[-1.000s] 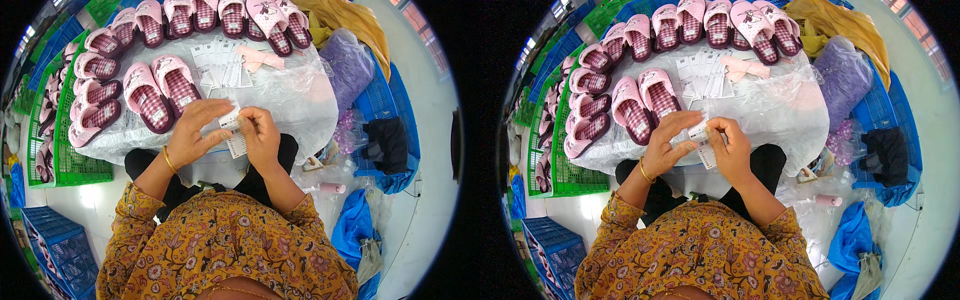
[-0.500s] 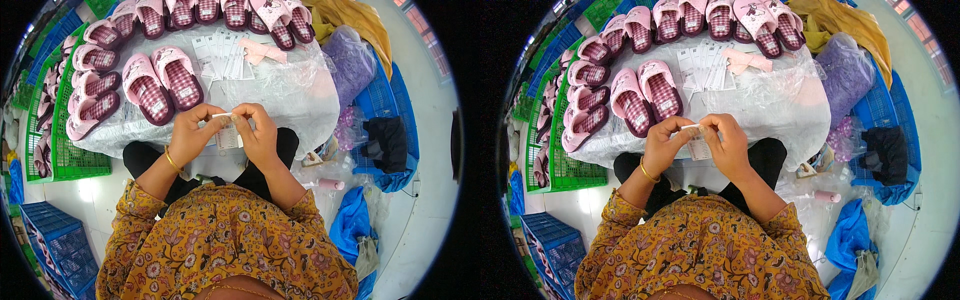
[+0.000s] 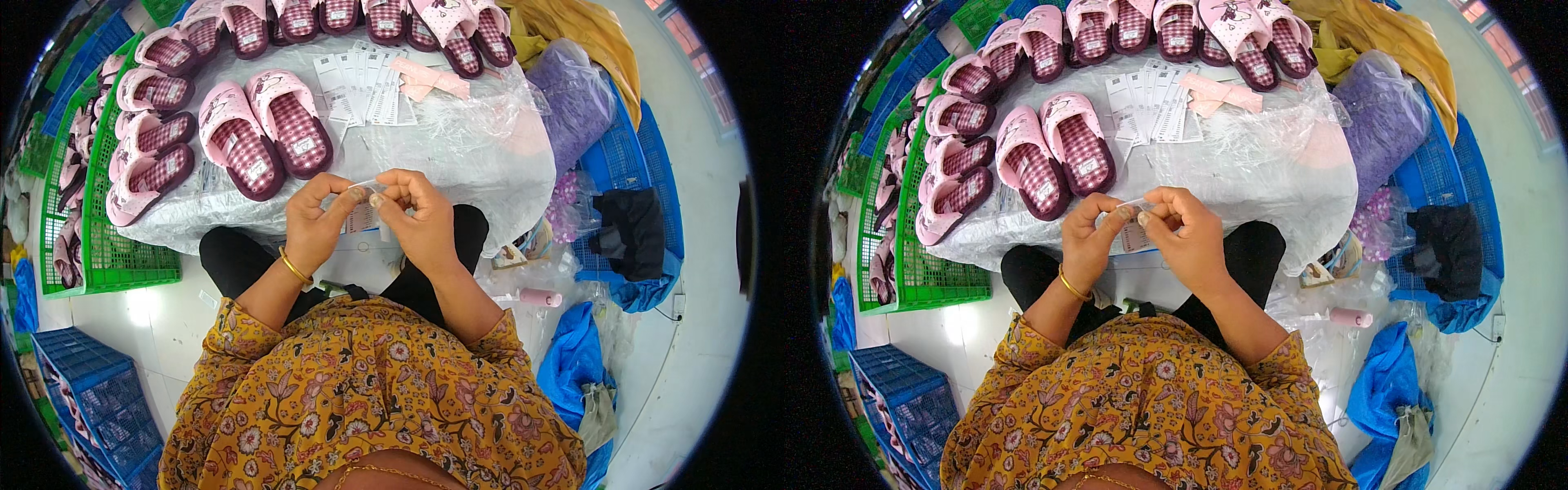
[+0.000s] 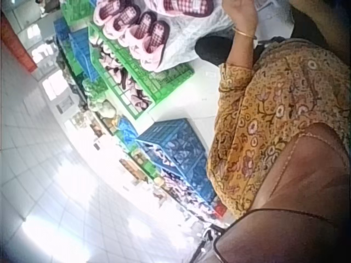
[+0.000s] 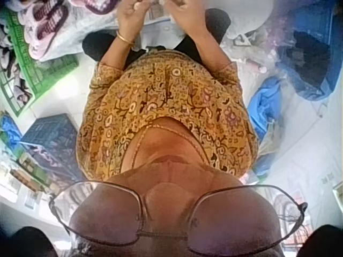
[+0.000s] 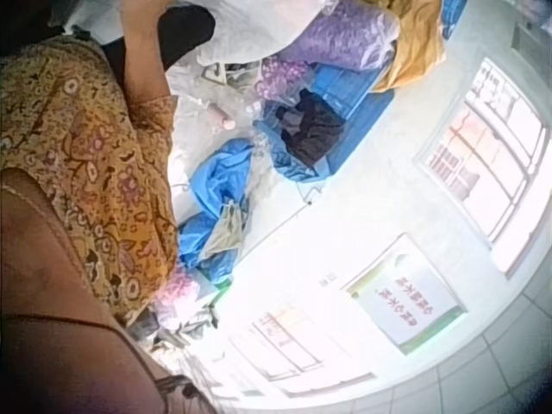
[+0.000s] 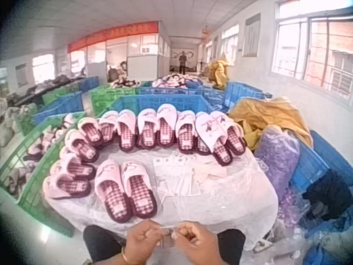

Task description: The person sits on the floor and repeatedly picks up pairs of pink slippers, attaches small paper tags to them, and places them back in a row. The person handles the slippers and tags by hand throughout the process.

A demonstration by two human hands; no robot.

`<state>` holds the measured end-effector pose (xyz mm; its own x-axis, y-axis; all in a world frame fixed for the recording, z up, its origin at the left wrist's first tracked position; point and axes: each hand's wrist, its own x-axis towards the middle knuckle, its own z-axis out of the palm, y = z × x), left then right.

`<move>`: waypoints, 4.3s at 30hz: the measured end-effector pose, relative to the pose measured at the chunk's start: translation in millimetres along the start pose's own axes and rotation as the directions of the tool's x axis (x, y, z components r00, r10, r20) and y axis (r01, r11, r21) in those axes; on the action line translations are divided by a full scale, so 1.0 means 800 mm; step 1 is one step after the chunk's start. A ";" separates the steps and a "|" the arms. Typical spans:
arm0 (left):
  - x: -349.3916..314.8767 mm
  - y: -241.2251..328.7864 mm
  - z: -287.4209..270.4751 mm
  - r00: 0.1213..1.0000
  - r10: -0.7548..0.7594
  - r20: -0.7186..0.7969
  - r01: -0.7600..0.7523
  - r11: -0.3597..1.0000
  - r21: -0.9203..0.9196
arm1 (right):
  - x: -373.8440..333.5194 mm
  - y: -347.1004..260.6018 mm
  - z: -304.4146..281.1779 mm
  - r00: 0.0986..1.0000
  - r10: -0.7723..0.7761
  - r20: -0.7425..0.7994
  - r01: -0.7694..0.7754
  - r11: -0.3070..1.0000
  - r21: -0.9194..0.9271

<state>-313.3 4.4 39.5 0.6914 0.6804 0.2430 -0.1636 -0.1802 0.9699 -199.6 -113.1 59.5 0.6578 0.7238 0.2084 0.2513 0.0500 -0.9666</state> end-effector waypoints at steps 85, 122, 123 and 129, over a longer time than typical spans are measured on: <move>0.247 0.008 0.022 0.744 -0.580 0.332 -0.519 -0.188 0.834 | -0.028 0.077 -0.068 0.989 0.150 -0.009 -0.149 0.985 0.088; 0.197 -0.046 0.010 0.916 -0.192 0.354 -0.274 0.348 0.897 | -0.027 0.084 -0.062 0.983 0.180 -0.014 -0.177 0.975 0.133; 0.187 -0.043 0.012 0.918 -0.172 0.358 -0.293 0.316 0.902 | -0.028 0.087 -0.062 0.983 0.183 -0.019 -0.180 0.976 0.124; 0.153 -0.050 0.032 0.957 -0.050 0.285 -0.263 0.263 0.928 | -0.029 0.087 -0.049 0.985 0.172 0.018 -0.172 0.968 0.181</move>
<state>-203.8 76.7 30.4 0.8708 0.4575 0.1800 0.4283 -0.8857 0.1792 -169.5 -153.1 -6.7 0.6779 0.7342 0.0367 0.0017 0.0484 -0.9988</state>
